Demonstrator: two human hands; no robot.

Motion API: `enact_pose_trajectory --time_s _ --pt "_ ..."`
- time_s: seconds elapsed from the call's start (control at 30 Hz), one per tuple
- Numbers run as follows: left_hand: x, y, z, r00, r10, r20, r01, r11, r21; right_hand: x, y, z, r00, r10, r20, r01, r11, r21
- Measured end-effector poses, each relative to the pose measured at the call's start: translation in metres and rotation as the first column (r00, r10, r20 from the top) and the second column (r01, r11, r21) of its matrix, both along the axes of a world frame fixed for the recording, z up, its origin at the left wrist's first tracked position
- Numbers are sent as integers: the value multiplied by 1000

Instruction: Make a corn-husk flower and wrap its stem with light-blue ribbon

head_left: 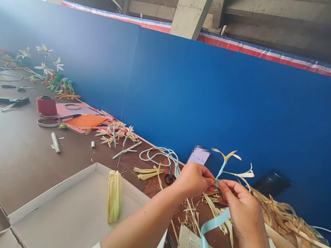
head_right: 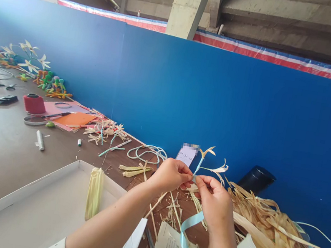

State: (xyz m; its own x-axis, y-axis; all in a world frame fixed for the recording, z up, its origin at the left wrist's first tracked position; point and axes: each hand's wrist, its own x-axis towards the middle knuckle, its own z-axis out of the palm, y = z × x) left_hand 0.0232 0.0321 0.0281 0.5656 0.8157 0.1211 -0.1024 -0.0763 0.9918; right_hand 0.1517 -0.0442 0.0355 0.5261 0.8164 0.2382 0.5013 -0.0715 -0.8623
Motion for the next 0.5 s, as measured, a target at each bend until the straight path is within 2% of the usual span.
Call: enact_pose_trajectory --time_s 0.33,0.5 --pt "-3 6 -2 999 28 -34 -28 999 23 4 3 -4 999 -27 34 26 999 28" --pt "0 11 -8 996 69 -64 -66 997 50 5 7 -1 995 -9 99 10 1000 -12"
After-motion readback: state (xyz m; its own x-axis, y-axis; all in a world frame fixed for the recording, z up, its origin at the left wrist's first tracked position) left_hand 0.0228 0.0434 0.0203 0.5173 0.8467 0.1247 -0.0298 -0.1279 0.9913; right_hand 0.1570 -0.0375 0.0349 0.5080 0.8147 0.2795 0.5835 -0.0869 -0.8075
